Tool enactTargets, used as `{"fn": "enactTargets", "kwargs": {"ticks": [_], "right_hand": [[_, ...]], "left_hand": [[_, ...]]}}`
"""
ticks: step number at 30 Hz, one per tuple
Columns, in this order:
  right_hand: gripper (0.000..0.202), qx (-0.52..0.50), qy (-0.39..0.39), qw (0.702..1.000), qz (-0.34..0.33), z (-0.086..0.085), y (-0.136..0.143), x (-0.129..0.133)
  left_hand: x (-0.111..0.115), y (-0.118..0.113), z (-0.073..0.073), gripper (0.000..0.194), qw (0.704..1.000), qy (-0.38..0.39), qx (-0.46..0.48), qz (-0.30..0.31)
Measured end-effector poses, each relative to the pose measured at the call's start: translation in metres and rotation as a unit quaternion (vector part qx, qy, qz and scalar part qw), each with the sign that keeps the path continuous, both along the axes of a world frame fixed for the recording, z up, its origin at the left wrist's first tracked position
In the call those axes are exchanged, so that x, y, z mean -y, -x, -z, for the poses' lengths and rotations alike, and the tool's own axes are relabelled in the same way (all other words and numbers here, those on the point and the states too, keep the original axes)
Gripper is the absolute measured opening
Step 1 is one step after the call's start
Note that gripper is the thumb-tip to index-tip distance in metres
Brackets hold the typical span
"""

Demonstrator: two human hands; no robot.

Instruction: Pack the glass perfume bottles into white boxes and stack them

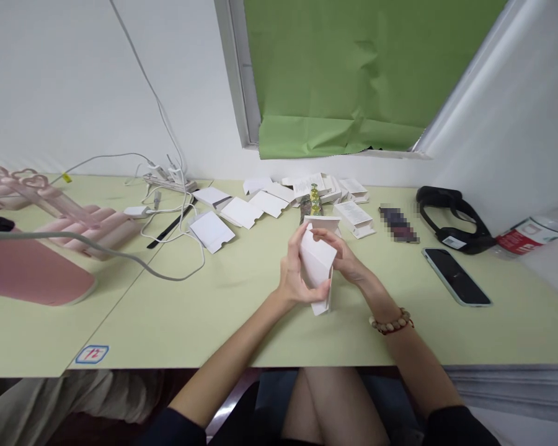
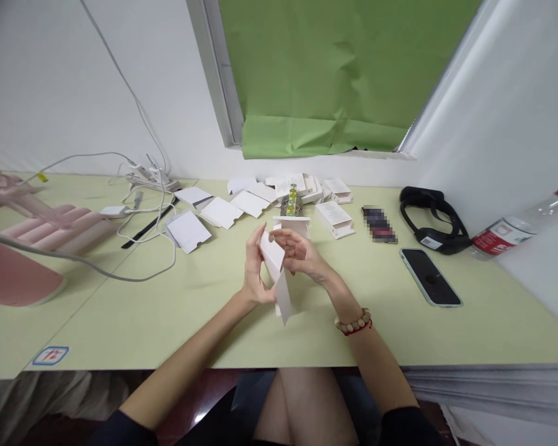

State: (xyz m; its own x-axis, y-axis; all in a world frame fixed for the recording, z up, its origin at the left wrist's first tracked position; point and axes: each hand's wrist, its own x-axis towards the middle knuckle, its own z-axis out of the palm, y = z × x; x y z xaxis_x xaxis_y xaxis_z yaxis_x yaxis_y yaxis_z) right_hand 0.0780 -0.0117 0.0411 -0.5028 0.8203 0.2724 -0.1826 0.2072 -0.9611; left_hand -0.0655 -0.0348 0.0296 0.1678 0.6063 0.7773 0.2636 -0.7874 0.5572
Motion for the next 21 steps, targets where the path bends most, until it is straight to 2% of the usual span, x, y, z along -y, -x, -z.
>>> {"fn": "enactTargets", "kwargs": {"ticks": [3, 6, 13, 17, 21], "right_hand": [[0.085, -0.012, -0.012, 0.999, -0.04, -0.002, 0.003, 0.005], [0.094, 0.013, -0.025, 0.998, -0.053, -0.004, 0.006, 0.01], [0.089, 0.044, -0.027, 0.998, -0.041, -0.003, 0.006, 0.012], [0.099, 0.059, -0.016, 0.997, -0.052, 0.0, 0.004, 0.01], [0.094, 0.067, -0.031, 0.997, -0.011, -0.002, 0.005, 0.014]], "left_hand": [[-0.001, 0.003, -0.007, 0.081, 0.999, -0.01, 0.034, -0.019], [-0.003, 0.006, -0.013, 0.074, 0.998, -0.007, 0.04, -0.053], [-0.003, 0.006, -0.011, 0.069, 0.999, 0.012, 0.02, -0.044], [-0.001, 0.004, -0.01, 0.07, 0.998, 0.018, -0.011, -0.067], [-0.002, 0.003, -0.01, 0.07, 0.998, 0.019, -0.013, -0.065]]}}
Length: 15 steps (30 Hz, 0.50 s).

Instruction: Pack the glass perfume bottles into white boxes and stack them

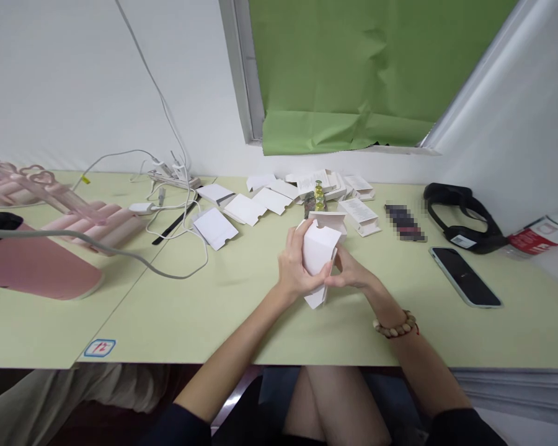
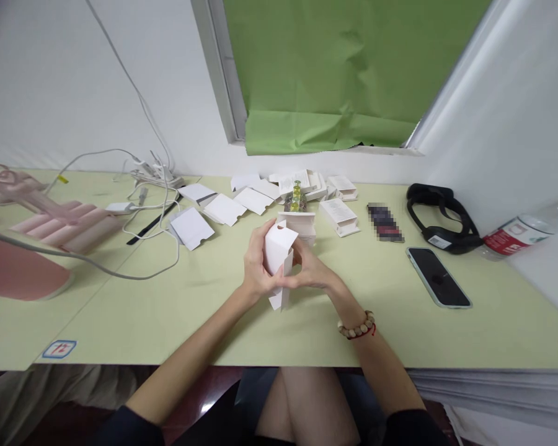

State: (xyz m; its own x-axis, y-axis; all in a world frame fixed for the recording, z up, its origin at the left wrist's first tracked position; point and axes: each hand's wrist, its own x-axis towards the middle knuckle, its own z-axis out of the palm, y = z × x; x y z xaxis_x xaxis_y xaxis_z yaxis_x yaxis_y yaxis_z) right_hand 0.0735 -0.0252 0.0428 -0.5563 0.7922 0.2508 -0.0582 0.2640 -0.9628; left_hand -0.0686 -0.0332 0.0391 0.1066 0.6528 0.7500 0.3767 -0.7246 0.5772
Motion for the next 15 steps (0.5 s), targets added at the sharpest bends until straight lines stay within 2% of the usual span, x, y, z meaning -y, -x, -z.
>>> {"fn": "enactTargets", "kwargs": {"ticks": [2, 6, 15], "right_hand": [[0.087, -0.006, -0.008, 1.0, 0.021, 0.0, 0.001, 0.001], [0.082, -0.008, -0.009, 1.0, 0.013, 0.002, -0.001, -0.002], [0.079, -0.017, -0.014, 1.0, 0.021, -0.003, 0.0, -0.001]], "left_hand": [[-0.002, 0.0, 0.0, 0.07, 1.0, -0.007, -0.003, 0.005], [-0.005, 0.001, 0.003, 0.074, 1.0, -0.009, 0.0, 0.028], [-0.012, 0.007, 0.01, 0.076, 0.991, -0.035, 0.015, 0.126]]}}
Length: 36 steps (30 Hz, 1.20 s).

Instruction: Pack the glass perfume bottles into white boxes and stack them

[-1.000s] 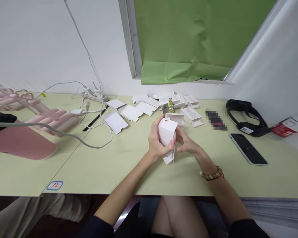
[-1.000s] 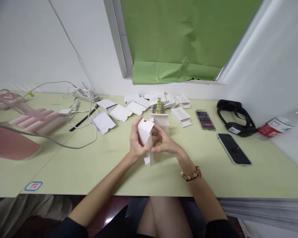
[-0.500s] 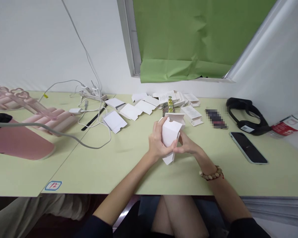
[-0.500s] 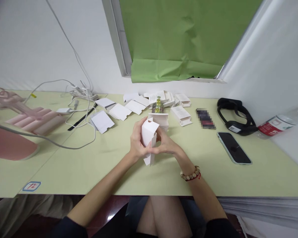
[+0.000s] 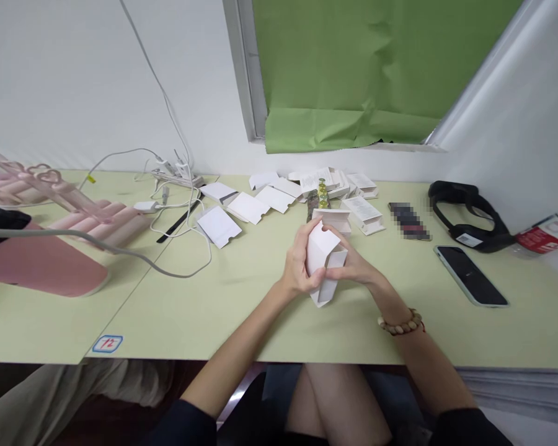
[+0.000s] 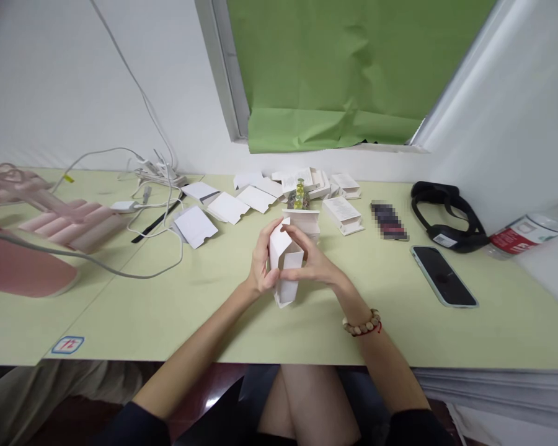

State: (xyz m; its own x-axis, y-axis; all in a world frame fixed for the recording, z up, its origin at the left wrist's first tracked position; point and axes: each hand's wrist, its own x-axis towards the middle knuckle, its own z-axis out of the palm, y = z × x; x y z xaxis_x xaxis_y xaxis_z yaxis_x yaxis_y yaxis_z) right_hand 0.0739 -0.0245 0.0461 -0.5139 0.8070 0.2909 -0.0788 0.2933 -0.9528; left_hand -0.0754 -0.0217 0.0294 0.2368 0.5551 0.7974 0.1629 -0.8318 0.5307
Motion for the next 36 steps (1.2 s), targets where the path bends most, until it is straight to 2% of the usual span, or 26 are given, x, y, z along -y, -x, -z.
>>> {"fn": "enactTargets", "kwargs": {"ticks": [9, 21, 28, 36], "right_hand": [[0.095, 0.0, 0.028, 1.0, -0.002, 0.0056, 0.0006, -0.0038], [0.094, -0.004, 0.038, 0.999, -0.004, 0.0071, -0.0002, -0.0059], [0.085, -0.015, 0.011, 1.0, -0.01, 0.0035, 0.0014, -0.0055], [0.084, -0.034, 0.034, 0.999, -0.023, 0.0035, 0.0014, -0.0056]], "left_hand": [[0.0015, -0.0023, -0.0005, 0.077, 1.0, 0.022, -0.001, -0.003], [0.0004, -0.0004, -0.0023, 0.072, 1.0, 0.017, -0.021, 0.001], [0.0009, 0.0021, -0.0039, 0.072, 0.998, -0.002, -0.058, -0.004], [0.0017, 0.0011, -0.0027, 0.07, 0.998, -0.012, -0.05, -0.019]]}}
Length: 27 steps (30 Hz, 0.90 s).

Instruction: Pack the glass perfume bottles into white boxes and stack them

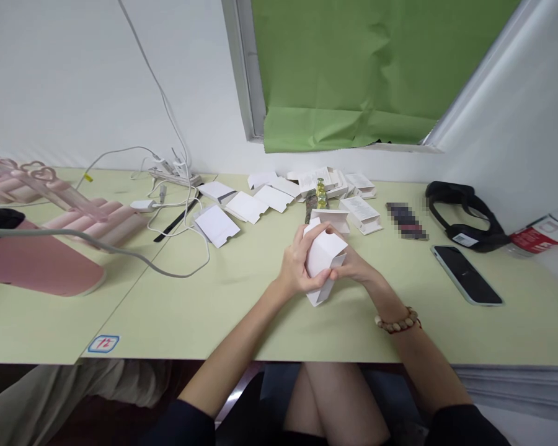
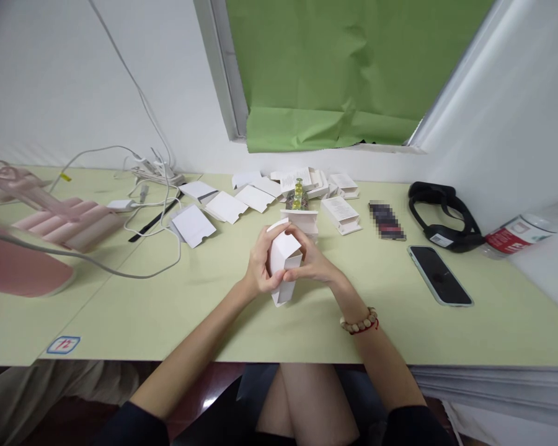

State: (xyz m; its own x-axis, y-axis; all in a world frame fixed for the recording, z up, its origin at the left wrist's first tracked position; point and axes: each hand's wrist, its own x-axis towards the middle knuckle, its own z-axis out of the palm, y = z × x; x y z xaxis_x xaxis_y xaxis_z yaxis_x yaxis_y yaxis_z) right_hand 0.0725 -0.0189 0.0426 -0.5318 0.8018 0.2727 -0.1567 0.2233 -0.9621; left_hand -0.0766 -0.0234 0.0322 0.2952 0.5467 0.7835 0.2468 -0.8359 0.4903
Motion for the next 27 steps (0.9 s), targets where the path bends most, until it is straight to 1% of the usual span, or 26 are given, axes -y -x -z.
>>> {"fn": "enactTargets", "kwargs": {"ticks": [3, 6, 10, 12, 14, 16, 18, 21, 23, 24, 27], "right_hand": [[0.082, 0.001, 0.001, 1.0, 0.002, -0.001, -0.001, 0.0], [0.081, 0.012, 0.012, 1.0, 0.0, -0.001, -0.002, 0.001], [0.075, -0.011, 0.051, 0.999, -0.007, 0.001, -0.006, 0.001], [0.072, -0.026, 0.077, 0.997, -0.01, 0.003, -0.009, 0.001], [0.067, -0.056, 0.103, 0.993, -0.012, 0.002, -0.012, 0.001], [0.063, -0.111, 0.121, 0.987, -0.005, -0.002, -0.016, 0.001], [0.063, -0.189, 0.12, 0.975, 0.015, -0.009, -0.021, 0.0], [0.071, -0.288, 0.122, 0.948, 0.055, -0.019, -0.026, -0.001], [0.077, -0.311, 0.136, 0.939, 0.062, -0.023, -0.028, -0.002], [0.079, -0.311, 0.141, 0.938, 0.054, -0.023, -0.028, -0.001], [0.08, -0.298, 0.146, 0.943, 0.001, -0.02, -0.024, -0.001]], "left_hand": [[0.001, 0.0, 0.0, 0.07, 1.0, -0.001, -0.004, -0.004], [0.004, -0.003, 0.0, 0.071, 1.0, 0.015, -0.009, -0.02], [0.011, -0.01, 0.0, 0.076, 0.997, 0.052, -0.03, -0.057], [0.012, -0.012, 0.001, 0.079, 0.996, 0.047, -0.041, -0.058], [0.011, -0.011, 0.0, 0.084, 0.998, 0.009, -0.047, -0.039], [0.008, -0.009, 0.0, 0.087, 0.998, -0.044, -0.039, -0.014], [0.005, -0.007, -0.001, 0.084, 0.995, -0.098, -0.016, -0.008], [0.003, -0.007, -0.001, 0.073, 0.986, -0.165, -0.001, -0.026], [0.003, -0.008, 0.0, 0.069, 0.979, -0.202, -0.027, -0.03], [0.003, -0.009, 0.002, 0.066, 0.975, -0.215, -0.049, -0.032], [0.005, -0.012, 0.006, 0.05, 0.965, -0.232, -0.107, -0.059]]}}
